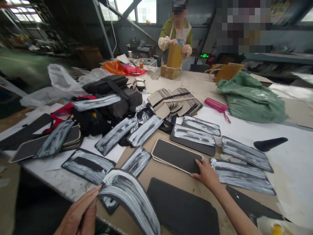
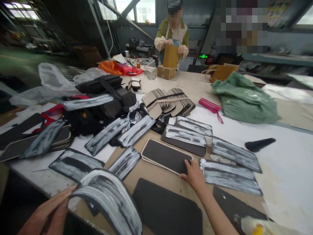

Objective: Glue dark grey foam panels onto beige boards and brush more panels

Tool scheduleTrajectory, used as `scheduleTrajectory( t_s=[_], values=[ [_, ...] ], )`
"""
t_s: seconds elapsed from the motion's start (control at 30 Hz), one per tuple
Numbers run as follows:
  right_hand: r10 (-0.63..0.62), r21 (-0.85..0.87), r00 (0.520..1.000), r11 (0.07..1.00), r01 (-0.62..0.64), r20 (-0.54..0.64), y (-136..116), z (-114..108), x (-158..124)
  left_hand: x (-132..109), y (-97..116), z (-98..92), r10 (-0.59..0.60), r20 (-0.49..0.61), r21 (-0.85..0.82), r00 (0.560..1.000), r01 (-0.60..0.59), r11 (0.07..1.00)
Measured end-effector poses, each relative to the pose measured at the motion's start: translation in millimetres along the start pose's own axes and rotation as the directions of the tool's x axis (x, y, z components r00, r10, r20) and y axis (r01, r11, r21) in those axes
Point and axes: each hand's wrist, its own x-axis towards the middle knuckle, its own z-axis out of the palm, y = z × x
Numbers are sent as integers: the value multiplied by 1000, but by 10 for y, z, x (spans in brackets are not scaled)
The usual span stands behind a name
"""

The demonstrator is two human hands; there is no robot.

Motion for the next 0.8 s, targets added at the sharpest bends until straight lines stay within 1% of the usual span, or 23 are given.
scheduleTrajectory(
  t_s=[0.1, 0.23, 0.3, 0.4, 0.47, 0.57, 0.67, 0.8],
  values=[
    [-74, -38, 996, 996, 75, 41, 33, 0, 29, 45, 54, -62, 61, 30, -15, 998, -60, 998],
    [-149, -105, 985, 982, 158, 87, 28, -41, 18, 89, 126, -91, 74, 29, 32, 997, -75, 997],
    [-184, -132, 980, 972, 193, 75, 7, -58, 3, 95, 144, -98, 70, 29, 46, 997, -71, 996],
    [-250, -154, 968, 956, 251, 26, -30, -60, -13, 90, 143, -109, 71, 37, 48, 997, -72, 996],
    [-270, -138, 962, 953, 271, 29, -49, -64, -10, 87, 137, -116, 80, 39, 56, 996, -82, 995],
    [-286, -67, 954, 954, 292, 88, -39, -120, 27, 93, 139, -121, 98, 13, 77, 995, -98, 992],
    [-306, 1, 940, 951, 310, 152, 51, -233, 104, 101, 150, -117, 112, -10, 76, 994, -111, 991],
    [-274, 77, 935, 962, 263, 225, 214, -346, 223, 97, 150, -106, 98, -13, 66, 995, -97, 993]
  ],
)
